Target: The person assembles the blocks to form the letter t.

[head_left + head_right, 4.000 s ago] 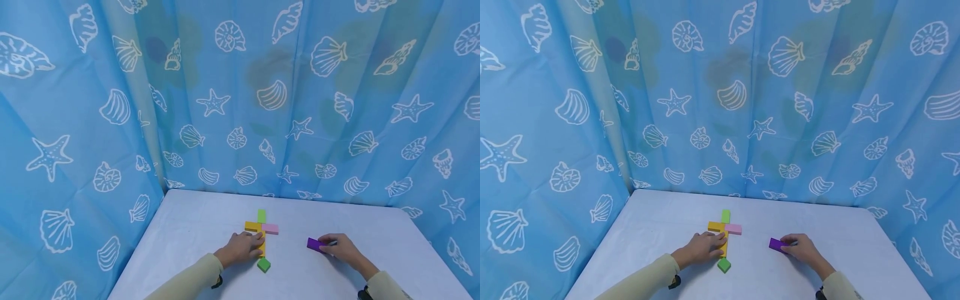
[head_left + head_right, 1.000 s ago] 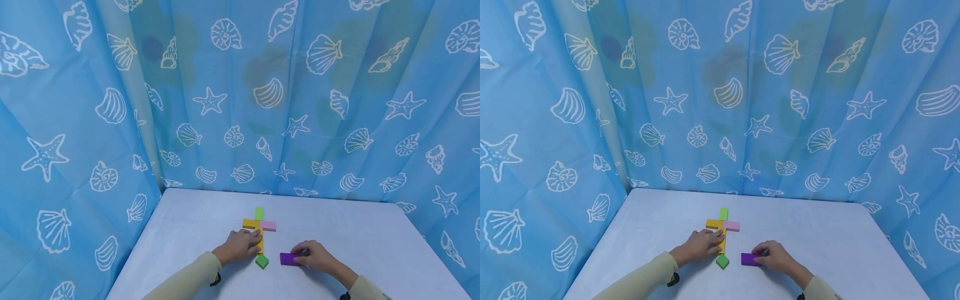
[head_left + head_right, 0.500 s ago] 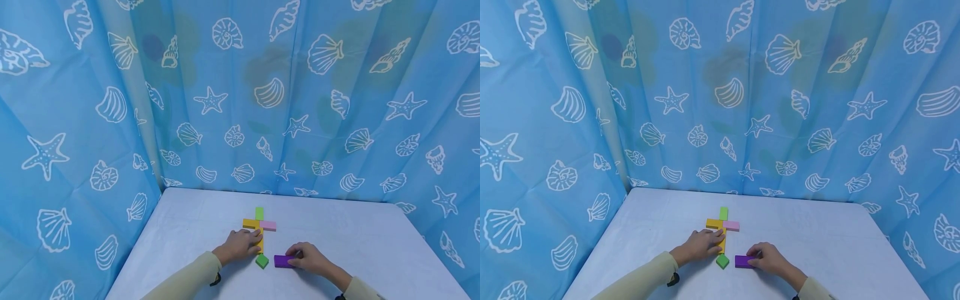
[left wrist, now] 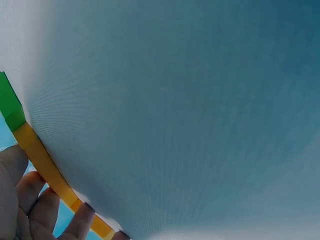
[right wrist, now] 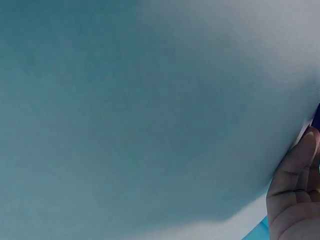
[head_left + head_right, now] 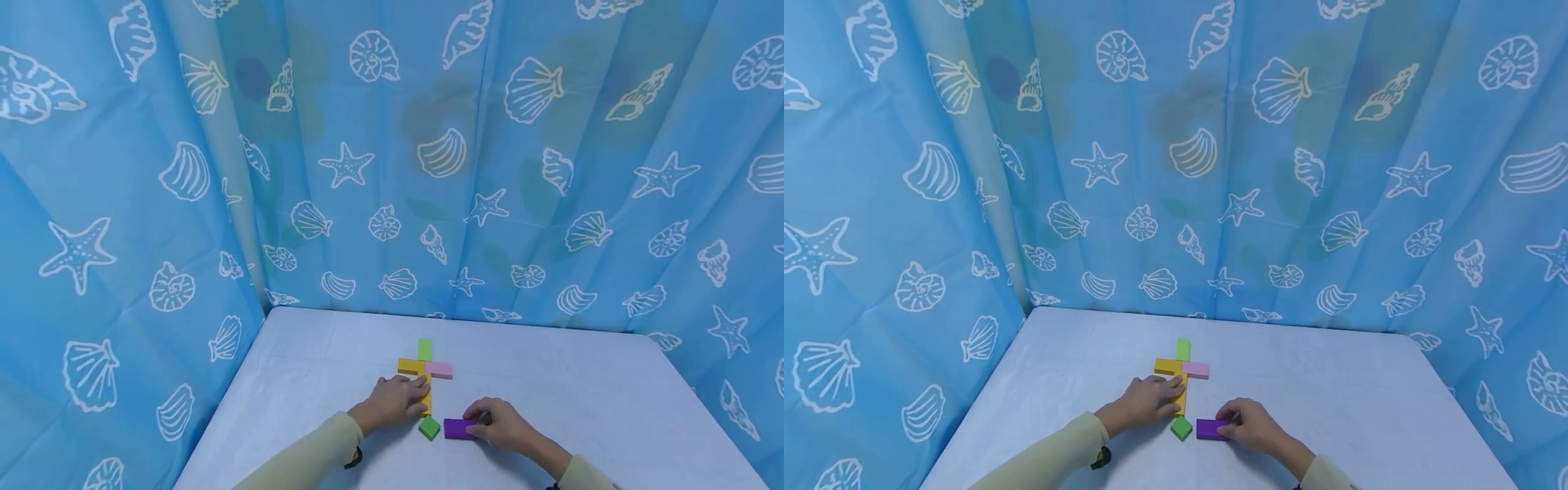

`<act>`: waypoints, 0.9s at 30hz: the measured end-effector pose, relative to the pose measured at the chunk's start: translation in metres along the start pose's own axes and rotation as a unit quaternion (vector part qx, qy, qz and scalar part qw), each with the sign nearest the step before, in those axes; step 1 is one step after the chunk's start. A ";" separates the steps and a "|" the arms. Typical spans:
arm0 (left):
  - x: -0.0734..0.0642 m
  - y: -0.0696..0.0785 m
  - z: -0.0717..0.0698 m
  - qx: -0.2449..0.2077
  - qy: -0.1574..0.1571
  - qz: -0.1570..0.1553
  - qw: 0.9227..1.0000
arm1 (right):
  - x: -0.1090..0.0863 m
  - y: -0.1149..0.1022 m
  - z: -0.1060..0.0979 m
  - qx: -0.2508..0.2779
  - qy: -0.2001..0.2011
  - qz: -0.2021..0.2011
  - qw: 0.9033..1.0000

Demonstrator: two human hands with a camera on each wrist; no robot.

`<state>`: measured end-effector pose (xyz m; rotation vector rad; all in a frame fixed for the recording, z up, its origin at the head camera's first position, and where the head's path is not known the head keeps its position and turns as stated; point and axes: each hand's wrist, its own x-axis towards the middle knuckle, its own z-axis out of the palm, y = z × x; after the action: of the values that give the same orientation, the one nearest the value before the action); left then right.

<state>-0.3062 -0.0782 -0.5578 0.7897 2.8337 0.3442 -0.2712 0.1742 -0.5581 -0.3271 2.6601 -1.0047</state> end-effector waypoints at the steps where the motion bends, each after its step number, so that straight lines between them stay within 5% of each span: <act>1: 0.001 0.000 0.001 0.001 0.000 0.000 1.000 | 0.000 0.000 0.000 0.001 0.000 0.000 1.000; 27: -0.002 0.001 -0.001 0.014 0.010 0.003 1.000 | 0.001 0.001 0.001 0.015 -0.005 -0.032 0.999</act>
<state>-0.3043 -0.0787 -0.5563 0.8046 2.8613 0.3156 -0.2716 0.1738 -0.5594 -0.4122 2.6381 -1.0565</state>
